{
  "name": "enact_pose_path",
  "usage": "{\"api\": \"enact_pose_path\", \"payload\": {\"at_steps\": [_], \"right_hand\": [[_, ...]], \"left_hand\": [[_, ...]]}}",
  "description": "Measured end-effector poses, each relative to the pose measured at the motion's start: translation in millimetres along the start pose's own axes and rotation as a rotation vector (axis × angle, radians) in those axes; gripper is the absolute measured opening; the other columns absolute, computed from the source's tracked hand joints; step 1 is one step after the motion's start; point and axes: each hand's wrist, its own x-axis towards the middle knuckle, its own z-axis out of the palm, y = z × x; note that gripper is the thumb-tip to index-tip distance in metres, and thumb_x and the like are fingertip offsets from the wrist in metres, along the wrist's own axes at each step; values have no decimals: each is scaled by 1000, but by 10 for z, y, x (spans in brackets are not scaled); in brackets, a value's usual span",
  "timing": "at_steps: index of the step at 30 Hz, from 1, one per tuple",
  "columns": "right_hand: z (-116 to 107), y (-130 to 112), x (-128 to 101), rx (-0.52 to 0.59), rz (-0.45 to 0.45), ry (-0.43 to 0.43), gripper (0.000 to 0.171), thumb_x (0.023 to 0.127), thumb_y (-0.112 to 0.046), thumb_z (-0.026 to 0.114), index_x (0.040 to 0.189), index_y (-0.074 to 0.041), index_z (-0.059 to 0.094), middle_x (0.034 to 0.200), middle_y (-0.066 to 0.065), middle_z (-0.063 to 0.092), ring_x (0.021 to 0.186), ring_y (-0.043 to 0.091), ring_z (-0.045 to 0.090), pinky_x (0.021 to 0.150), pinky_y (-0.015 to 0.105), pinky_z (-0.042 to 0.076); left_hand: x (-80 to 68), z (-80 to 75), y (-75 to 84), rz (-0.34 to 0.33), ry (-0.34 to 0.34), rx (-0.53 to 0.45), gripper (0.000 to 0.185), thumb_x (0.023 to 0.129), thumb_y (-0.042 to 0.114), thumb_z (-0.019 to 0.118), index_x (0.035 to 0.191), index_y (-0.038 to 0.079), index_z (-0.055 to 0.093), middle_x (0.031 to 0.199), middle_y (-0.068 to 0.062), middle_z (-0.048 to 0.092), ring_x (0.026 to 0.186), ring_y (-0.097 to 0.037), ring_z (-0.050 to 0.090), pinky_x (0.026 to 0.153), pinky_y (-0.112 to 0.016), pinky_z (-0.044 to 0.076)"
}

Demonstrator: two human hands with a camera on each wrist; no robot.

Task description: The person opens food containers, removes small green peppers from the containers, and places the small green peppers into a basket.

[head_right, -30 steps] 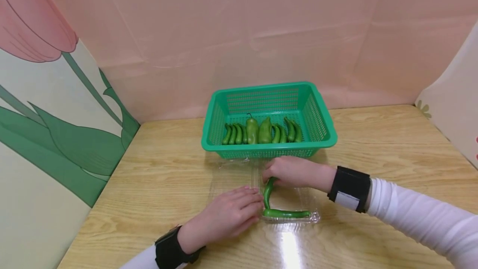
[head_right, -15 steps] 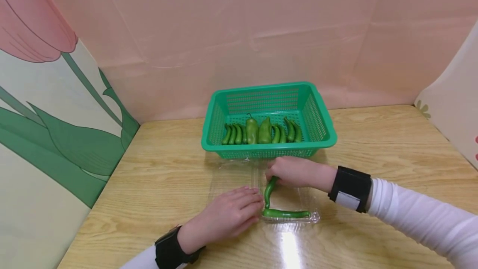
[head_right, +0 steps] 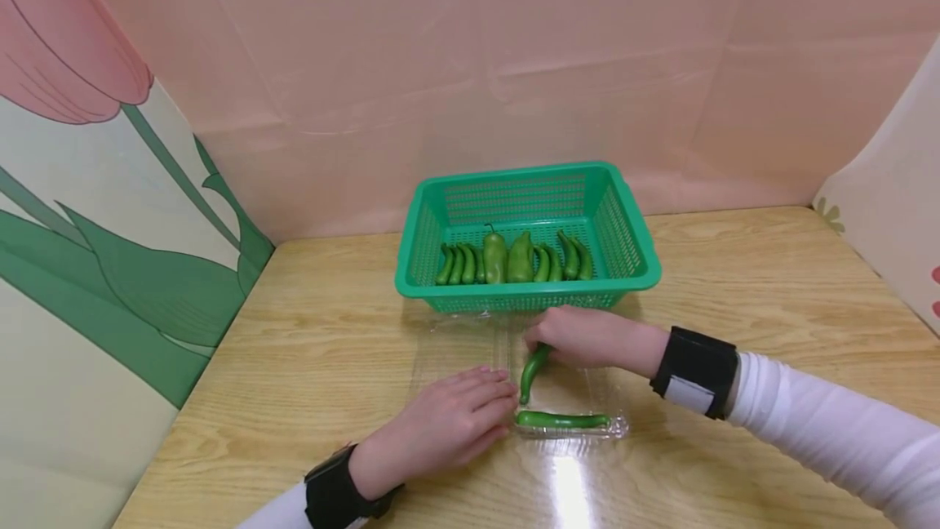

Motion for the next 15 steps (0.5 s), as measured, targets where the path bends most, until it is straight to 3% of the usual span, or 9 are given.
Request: {"api": "enact_pose_path", "payload": {"at_steps": [15], "right_hand": [[-96, -2, -101, -41, 23, 94, 24, 75, -1, 73, 94, -14, 66, 87, -4, 67, 81, 13, 65, 70, 24, 58]], "left_hand": [[0, -10, 8, 3, 3, 17, 29, 96, 29, 53, 116, 14, 66, 124, -2, 64, 121, -17, 57, 111, -32, 38]]}}
